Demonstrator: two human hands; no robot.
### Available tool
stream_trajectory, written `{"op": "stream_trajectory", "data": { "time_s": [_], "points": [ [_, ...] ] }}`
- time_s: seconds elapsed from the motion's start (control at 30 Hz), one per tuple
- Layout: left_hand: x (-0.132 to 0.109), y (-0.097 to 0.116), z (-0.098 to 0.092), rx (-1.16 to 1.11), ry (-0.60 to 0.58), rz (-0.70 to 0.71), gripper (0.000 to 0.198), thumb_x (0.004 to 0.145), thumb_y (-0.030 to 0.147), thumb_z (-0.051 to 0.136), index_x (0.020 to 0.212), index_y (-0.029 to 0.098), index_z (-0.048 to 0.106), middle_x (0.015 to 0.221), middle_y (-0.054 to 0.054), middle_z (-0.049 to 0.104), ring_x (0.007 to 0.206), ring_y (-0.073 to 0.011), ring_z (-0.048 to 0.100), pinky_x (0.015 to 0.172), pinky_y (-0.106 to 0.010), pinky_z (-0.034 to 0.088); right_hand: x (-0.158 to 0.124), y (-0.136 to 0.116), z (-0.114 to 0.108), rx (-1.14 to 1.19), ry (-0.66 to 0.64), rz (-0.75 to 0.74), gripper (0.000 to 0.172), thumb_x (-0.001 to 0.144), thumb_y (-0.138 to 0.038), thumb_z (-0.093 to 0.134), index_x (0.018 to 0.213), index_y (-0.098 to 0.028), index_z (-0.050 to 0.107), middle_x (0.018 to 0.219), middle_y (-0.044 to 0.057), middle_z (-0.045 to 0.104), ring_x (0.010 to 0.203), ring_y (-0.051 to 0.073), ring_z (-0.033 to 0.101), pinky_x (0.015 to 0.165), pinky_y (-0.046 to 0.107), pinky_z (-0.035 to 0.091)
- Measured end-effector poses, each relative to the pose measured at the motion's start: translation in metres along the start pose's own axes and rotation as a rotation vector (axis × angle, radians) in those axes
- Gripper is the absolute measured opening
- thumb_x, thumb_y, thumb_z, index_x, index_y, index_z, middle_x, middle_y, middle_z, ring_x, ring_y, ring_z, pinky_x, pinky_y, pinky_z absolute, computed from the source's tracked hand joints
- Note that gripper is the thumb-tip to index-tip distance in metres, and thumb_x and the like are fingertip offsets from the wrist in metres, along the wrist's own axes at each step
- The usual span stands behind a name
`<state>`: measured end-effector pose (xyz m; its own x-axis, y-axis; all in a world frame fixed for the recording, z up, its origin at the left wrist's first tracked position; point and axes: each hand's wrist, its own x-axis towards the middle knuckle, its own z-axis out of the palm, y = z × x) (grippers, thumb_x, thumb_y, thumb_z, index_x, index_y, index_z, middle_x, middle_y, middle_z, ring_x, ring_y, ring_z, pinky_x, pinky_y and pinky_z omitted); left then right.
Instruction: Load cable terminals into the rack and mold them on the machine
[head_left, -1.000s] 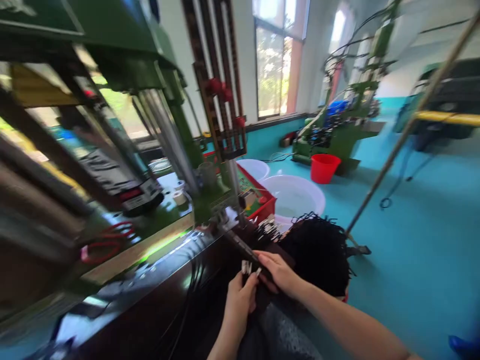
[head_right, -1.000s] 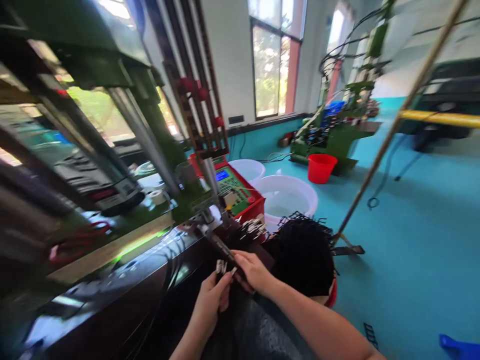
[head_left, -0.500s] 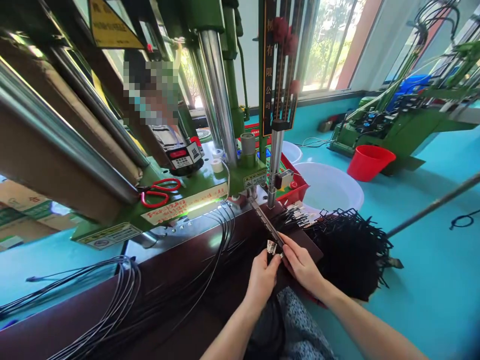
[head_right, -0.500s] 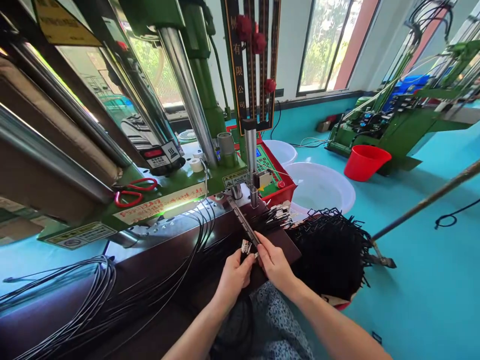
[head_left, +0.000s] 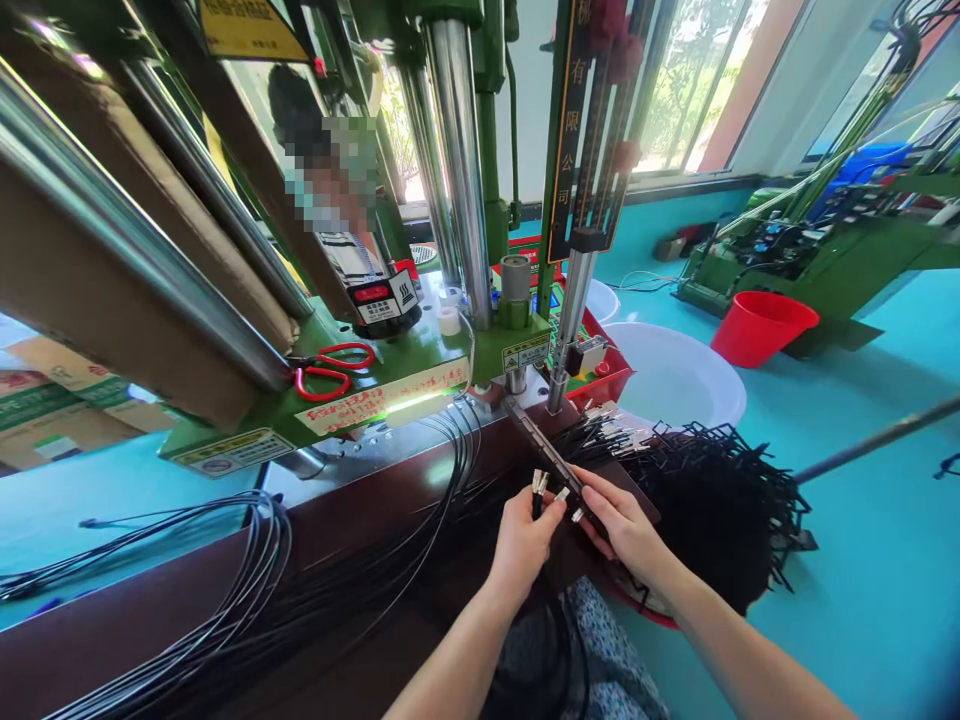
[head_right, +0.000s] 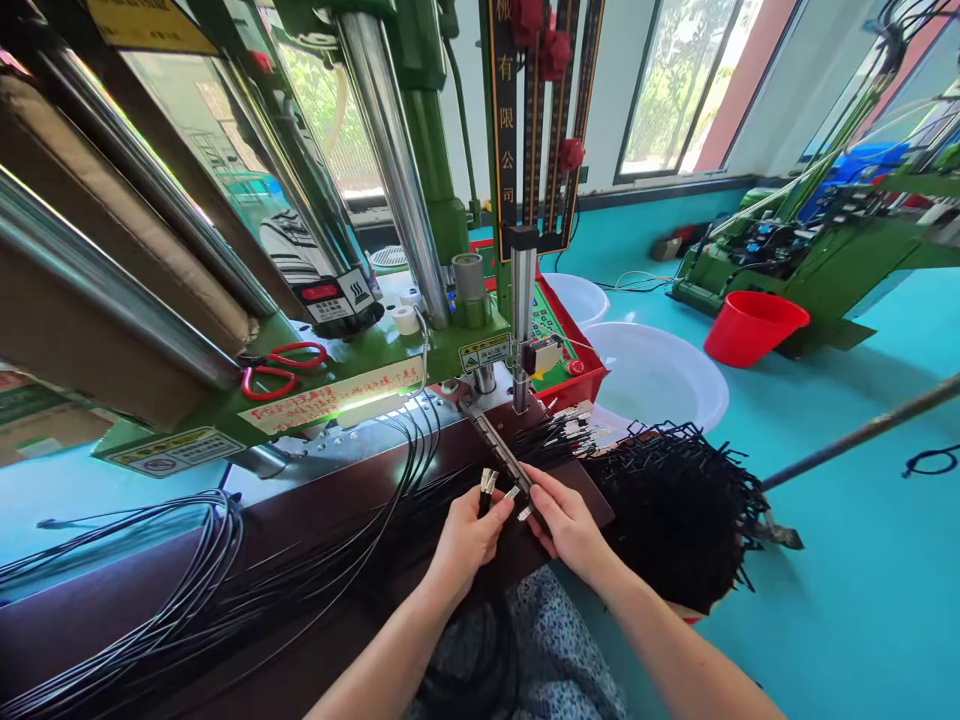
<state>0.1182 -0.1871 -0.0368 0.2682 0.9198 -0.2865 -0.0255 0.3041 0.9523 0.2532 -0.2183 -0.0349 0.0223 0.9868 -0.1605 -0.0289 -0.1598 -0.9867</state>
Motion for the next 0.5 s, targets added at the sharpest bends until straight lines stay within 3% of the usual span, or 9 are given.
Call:
{"op": "stream_trajectory", "data": {
  "time_s": [0.17, 0.3, 0.4, 0.5],
  "points": [
    [-0.0007, 0.0030, -0.0019, -0.016, -0.062, -0.068, 0.033, 0.061, 0.045, 0.065, 0.064, 0.016, 0.050, 0.039, 0.010, 0.035, 0.032, -0.0035, 0.026, 0.034, -0.019, 0.018, -0.0009, 0.0015, 0.0008, -0.082, -0.005, -0.007, 0.055, 0.086, -0.043, 0.040, 0.131, -0.012, 0.039, 0.050, -0.006, 0.042, 0.034, 0.005, 0.031, 0.030, 0.017, 0.023],
    [-0.0011, -0.0005, -0.0036, -0.022, -0.054, -0.037, 0.033, 0.063, 0.045, 0.065, 0.064, 0.016, 0.049, 0.039, 0.010, 0.035, 0.031, -0.0032, 0.027, 0.034, -0.018, 0.021, -0.0042, 0.0021, 0.0058, -0.244, 0.004, -0.140, 0.054, 0.086, -0.043, 0.041, 0.130, -0.012, 0.042, 0.051, -0.004, 0.044, 0.044, 0.008, 0.039, 0.037, 0.018, 0.030],
    [-0.0013, 0.0007, -0.0055, -0.068, -0.046, 0.017, 0.035, 0.069, 0.050, 0.056, 0.069, 0.016, 0.050, 0.044, 0.008, 0.039, 0.034, -0.0053, 0.033, 0.034, -0.019, 0.029, -0.0052, 0.0017, 0.0057, -0.174, -0.004, -0.076, 0.053, 0.085, -0.044, 0.042, 0.128, -0.012, 0.044, 0.051, -0.004, 0.044, 0.042, 0.007, 0.036, 0.034, 0.018, 0.027],
    [-0.0005, 0.0049, -0.0084, -0.150, 0.045, 0.096, 0.038, 0.077, 0.053, 0.044, 0.083, 0.016, 0.050, 0.048, 0.007, 0.042, 0.038, -0.0072, 0.039, 0.036, -0.020, 0.034, -0.0045, -0.0012, 0.0023, -0.022, 0.027, 0.009, 0.053, 0.084, -0.044, 0.045, 0.127, -0.013, 0.044, 0.050, -0.006, 0.041, 0.037, 0.005, 0.031, 0.031, 0.016, 0.022]
  ]
}}
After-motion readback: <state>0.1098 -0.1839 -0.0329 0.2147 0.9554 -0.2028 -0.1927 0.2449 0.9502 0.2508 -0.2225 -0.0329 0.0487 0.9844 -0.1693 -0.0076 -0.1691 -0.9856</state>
